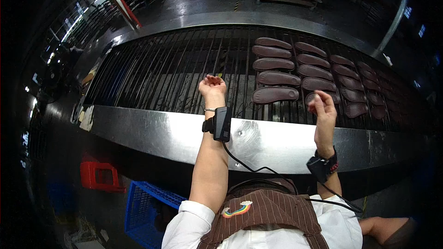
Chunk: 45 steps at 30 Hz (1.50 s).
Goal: Collect shoe soles from a conveyor belt and place them into a blue plastic crate.
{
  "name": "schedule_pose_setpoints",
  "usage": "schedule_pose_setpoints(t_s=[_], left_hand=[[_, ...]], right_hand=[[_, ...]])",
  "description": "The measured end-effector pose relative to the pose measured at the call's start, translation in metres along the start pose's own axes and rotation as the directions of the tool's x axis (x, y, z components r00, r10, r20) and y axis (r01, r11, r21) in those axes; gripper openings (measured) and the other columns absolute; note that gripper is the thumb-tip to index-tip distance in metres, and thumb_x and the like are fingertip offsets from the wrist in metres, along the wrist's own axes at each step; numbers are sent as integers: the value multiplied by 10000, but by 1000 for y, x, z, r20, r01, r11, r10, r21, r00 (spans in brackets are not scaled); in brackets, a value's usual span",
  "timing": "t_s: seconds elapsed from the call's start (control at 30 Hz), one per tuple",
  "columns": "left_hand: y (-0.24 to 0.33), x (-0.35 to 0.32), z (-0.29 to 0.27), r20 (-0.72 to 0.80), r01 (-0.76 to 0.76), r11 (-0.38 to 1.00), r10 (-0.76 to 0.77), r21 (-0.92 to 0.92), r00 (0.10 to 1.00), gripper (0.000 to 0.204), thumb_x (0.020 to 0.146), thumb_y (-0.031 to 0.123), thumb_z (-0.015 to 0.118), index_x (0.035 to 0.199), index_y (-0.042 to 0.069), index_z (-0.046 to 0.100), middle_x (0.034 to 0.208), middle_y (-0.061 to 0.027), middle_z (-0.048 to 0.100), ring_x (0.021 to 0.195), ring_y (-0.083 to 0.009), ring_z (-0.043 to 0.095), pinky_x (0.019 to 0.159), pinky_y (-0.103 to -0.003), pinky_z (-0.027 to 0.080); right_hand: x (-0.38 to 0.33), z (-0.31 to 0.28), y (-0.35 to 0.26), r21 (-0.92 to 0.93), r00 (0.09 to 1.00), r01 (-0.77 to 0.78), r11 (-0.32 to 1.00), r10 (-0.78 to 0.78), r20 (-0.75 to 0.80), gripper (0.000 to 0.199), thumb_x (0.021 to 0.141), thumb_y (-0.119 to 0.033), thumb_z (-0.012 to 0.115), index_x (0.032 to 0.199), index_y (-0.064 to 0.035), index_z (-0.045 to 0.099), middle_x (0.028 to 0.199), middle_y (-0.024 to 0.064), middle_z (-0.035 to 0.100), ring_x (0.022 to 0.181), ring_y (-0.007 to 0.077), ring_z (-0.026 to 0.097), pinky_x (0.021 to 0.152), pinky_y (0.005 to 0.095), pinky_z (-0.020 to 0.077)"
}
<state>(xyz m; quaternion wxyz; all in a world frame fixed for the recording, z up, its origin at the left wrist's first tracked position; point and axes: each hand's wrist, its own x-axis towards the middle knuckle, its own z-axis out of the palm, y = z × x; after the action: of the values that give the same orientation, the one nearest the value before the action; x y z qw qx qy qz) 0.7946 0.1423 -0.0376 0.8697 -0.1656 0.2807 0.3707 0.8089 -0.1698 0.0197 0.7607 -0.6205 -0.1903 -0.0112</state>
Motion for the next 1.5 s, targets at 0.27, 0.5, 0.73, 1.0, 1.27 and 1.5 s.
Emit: schedule_pose_setpoints(t_s=[0.27, 0.5, 0.73, 1.0, 1.27, 1.5], left_hand=[[-117, -7, -2, -77, 21, 949, 3, 313, 997, 181, 794, 201, 420, 656, 108, 491, 580, 17, 527, 493, -109, 502, 493, -216, 411], [-149, -19, -20, -17, 221, 896, -232, 386, 972, 194, 836, 146, 400, 705, 67, 520, 645, -12, 549, 567, -130, 517, 569, -250, 434], [-26, -5, -8, 335, 355, 918, -394, 174, 856, 108, 816, 102, 490, 794, 36, 572, 712, -42, 585, 632, -157, 555, 662, -294, 445], [27, -22, -99, 157, 274, 922, -324, 274, 933, 127, 847, 135, 493, 802, 46, 572, 715, -23, 569, 655, -127, 522, 672, -264, 436], [-31, 33, -134, -144, 181, 850, -126, 494, 982, 209, 802, 234, 555, 896, 55, 504, 789, -35, 547, 709, -145, 535, 658, -282, 440], [-100, 101, -140, -305, 321, 645, -140, 694, 942, 405, 776, 406, 510, 1044, 116, 423, 939, -59, 415, 841, -160, 422, 676, -325, 388]], right_hand=[[0, 32, -36, -325, 505, 850, 415, -467, 726, 624, 668, -394, 694, 1191, -148, 460, 1229, 114, 412, 1153, 289, 375, 941, 411, 321], [-9, 25, -40, -308, 571, 716, 626, -273, 774, 744, 621, -366, 729, 1252, -154, 396, 1284, 150, 339, 1162, 324, 364, 959, 422, 315], [34, -28, -29, -206, 801, -15, 978, 135, 584, 521, 772, -276, 638, 1208, -75, 438, 1109, 116, 529, 984, 199, 537, 837, 302, 445], [68, -89, 141, 781, 678, -381, 496, 723, -129, 127, 842, -231, 550, 808, -108, 559, 782, 3, 542, 679, 125, 499, 647, 277, 429], [90, -193, 248, 545, 449, -545, 637, 771, -452, 516, 808, -386, 566, 1166, -41, 426, 906, 107, 535, 714, 171, 533, 672, 367, 492], [147, -197, 326, 355, 319, -779, 517, 814, -485, 641, 710, -442, 657, 1103, 31, 477, 989, 170, 545, 772, 227, 557, 705, 383, 474]])
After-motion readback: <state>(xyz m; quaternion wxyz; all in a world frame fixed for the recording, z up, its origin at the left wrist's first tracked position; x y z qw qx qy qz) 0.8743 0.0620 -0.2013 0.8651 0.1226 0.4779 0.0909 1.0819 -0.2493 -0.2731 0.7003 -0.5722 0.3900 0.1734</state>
